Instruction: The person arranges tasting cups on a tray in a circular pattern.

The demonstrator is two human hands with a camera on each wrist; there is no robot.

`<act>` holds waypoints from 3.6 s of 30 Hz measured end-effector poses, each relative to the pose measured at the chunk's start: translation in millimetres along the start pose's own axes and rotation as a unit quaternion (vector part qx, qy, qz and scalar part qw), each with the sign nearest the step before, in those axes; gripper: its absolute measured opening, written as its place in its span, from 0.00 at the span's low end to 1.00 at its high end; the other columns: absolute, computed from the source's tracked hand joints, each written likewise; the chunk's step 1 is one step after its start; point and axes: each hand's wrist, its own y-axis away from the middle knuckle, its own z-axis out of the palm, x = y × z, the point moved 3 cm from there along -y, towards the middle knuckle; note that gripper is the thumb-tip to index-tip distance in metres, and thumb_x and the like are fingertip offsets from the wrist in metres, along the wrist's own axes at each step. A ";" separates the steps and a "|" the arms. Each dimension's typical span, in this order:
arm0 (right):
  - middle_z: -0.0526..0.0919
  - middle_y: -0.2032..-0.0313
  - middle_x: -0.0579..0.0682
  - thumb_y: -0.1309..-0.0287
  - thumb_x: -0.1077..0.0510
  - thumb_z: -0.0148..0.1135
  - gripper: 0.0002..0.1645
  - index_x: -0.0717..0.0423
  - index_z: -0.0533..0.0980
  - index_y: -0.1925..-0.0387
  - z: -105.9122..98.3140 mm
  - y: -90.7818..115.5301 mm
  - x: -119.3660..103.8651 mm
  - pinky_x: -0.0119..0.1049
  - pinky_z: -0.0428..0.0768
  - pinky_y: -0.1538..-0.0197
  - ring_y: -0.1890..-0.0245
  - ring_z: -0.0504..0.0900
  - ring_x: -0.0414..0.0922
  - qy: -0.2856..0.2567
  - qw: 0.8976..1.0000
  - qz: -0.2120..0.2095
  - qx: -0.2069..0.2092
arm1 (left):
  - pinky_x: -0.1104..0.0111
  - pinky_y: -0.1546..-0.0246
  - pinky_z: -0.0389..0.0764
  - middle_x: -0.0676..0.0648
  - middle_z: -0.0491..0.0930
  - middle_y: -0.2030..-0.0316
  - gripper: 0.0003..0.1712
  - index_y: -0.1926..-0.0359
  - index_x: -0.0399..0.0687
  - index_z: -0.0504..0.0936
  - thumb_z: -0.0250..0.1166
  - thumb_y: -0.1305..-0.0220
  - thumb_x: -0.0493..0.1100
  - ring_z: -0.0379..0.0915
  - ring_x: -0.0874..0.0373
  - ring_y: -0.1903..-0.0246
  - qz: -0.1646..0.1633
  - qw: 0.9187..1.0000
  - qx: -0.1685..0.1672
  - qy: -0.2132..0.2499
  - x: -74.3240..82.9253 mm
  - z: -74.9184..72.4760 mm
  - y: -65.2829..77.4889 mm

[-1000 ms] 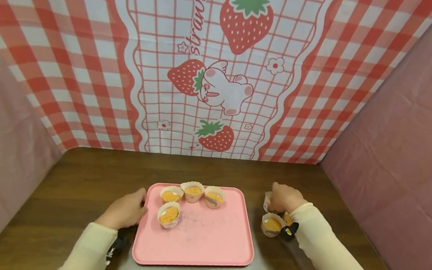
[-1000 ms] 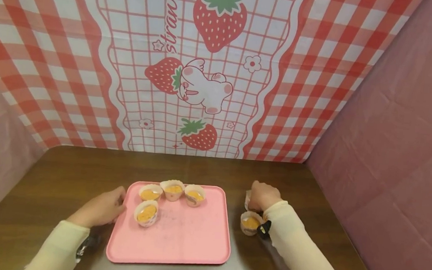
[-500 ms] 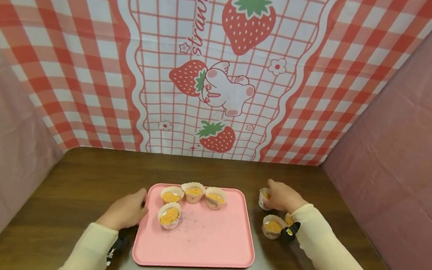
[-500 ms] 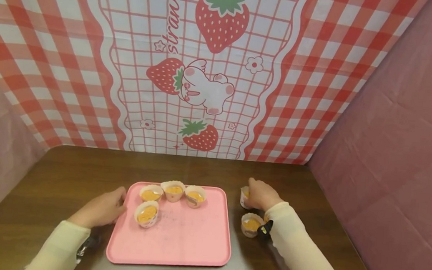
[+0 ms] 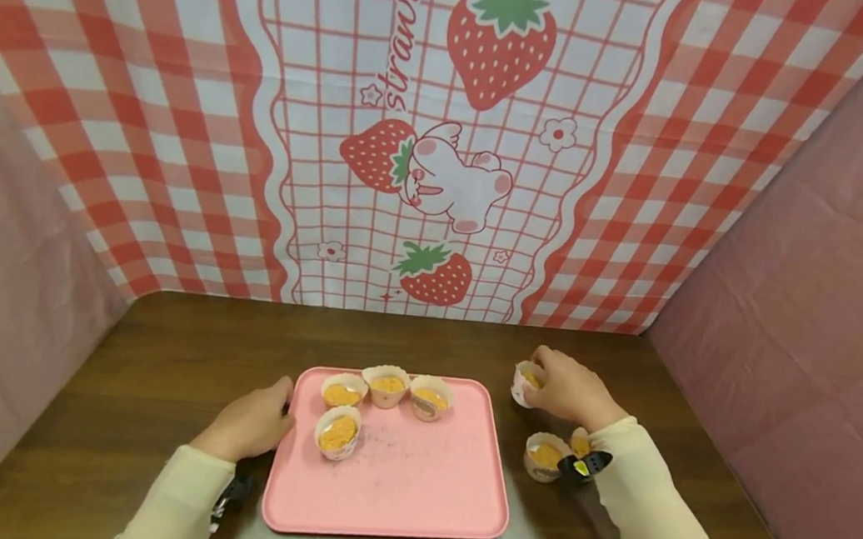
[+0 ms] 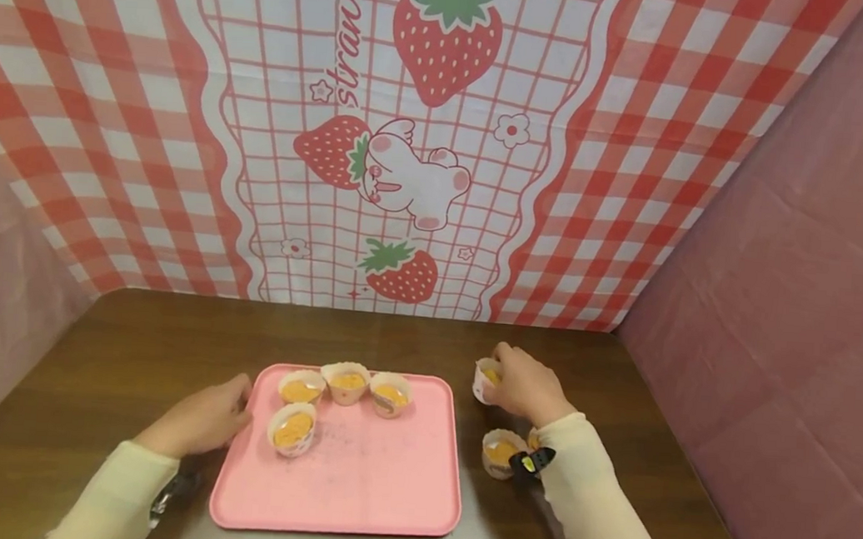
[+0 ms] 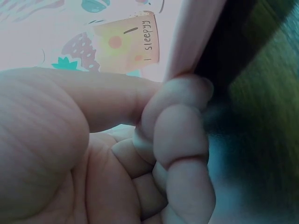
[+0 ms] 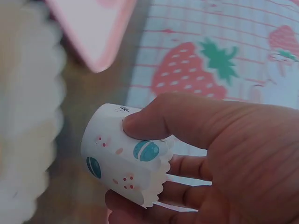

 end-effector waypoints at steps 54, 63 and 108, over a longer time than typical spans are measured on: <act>0.77 0.59 0.45 0.46 0.50 0.76 0.24 0.46 0.75 0.50 -7.1 46.7 -106.0 0.41 0.75 0.70 0.70 0.75 0.39 -0.019 0.987 -0.100 0.124 | 0.51 0.64 0.76 0.43 0.81 0.66 0.10 0.54 0.41 0.72 0.62 0.31 0.41 0.76 0.51 0.69 0.003 1.000 -0.015 -0.023 0.9 0.1 -2.5; 0.76 0.61 0.44 0.47 0.50 0.75 0.23 0.47 0.75 0.52 -4.5 47.3 -108.5 0.40 0.74 0.71 0.73 0.73 0.39 -0.013 0.988 -0.103 0.116 | 0.49 0.64 0.77 0.41 0.82 0.64 0.10 0.55 0.41 0.72 0.61 0.31 0.41 0.79 0.48 0.67 0.005 1.000 -0.007 -0.026 2.0 -0.3 -0.5; 0.72 0.75 0.45 0.47 0.49 0.76 0.22 0.53 0.73 0.60 52.0 29.5 -112.3 0.44 0.68 0.69 0.77 0.71 0.45 0.006 0.995 -0.079 -0.052 | 0.45 0.60 0.80 0.36 0.84 0.59 0.20 0.45 0.31 0.71 0.60 0.32 0.40 0.83 0.41 0.60 0.003 0.998 -0.023 -0.057 5.0 1.7 -6.9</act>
